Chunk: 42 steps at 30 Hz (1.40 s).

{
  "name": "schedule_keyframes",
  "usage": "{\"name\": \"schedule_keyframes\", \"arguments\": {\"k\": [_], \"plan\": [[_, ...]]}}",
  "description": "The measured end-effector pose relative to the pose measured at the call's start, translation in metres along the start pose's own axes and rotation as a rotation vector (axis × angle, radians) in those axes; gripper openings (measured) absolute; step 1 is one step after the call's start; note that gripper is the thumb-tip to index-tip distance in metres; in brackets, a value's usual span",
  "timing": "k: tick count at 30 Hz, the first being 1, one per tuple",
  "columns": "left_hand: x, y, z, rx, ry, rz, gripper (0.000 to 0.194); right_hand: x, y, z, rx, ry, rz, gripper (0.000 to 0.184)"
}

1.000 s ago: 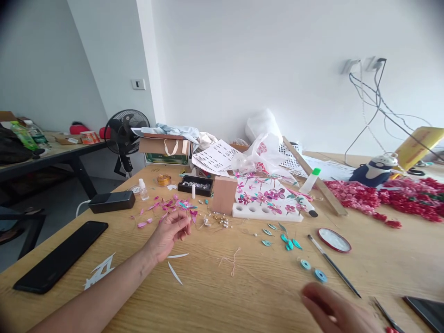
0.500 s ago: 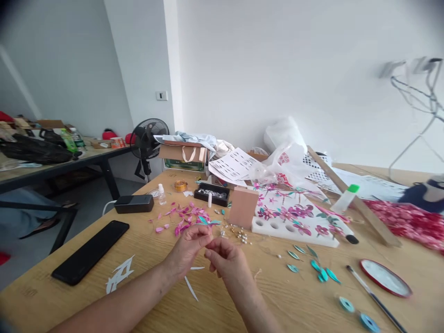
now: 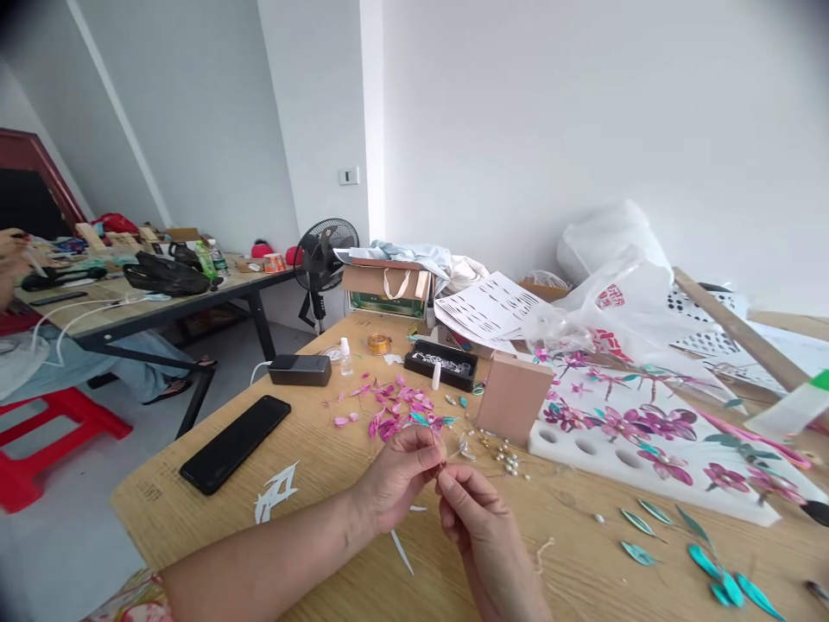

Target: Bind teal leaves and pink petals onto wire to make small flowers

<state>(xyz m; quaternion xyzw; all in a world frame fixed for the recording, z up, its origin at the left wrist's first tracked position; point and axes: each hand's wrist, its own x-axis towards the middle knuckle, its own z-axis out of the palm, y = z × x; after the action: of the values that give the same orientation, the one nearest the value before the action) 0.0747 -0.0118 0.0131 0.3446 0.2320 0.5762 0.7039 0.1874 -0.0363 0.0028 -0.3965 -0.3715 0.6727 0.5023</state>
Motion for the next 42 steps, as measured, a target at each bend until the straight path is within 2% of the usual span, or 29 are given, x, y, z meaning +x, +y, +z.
{"name": "schedule_keyframes", "arguments": {"k": [6, 13, 17, 24, 29, 32, 37, 42], "plan": [[-0.001, 0.002, 0.003, -0.07, 0.017, -0.025, 0.028, -0.003, 0.001, 0.001, 0.064, -0.003, 0.018, 0.022], [-0.001, 0.006, 0.003, -0.085, 0.003, 0.007, 0.027, -0.004, 0.001, -0.006, 0.049, -0.026, 0.028, 0.022], [0.0, 0.006, 0.001, -0.093, 0.002, 0.012, 0.024, -0.003, -0.003, -0.009, -0.009, 0.018, -0.025, 0.022], [-0.003, 0.004, 0.004, -0.028, 0.001, 0.005, 0.024, -0.001, 0.003, -0.003, -0.275, 0.075, -0.197, 0.031], [-0.005, 0.003, 0.007, -0.017, 0.0, -0.006, 0.027, -0.003, 0.006, 0.001, -0.243, 0.064, -0.208, 0.029], [-0.006, 0.003, 0.008, 0.009, -0.004, -0.002, 0.029, -0.004, 0.004, 0.003, -0.198, 0.044, -0.172, 0.029], [-0.004, 0.005, 0.007, 0.08, -0.005, 0.019, 0.026, -0.001, 0.0, -0.001, -0.295, 0.007, -0.096, 0.035], [-0.001, 0.002, 0.002, 0.323, 0.041, 0.099, 0.022, -0.003, -0.011, -0.007, -0.302, 0.162, -0.249, 0.033]]}}
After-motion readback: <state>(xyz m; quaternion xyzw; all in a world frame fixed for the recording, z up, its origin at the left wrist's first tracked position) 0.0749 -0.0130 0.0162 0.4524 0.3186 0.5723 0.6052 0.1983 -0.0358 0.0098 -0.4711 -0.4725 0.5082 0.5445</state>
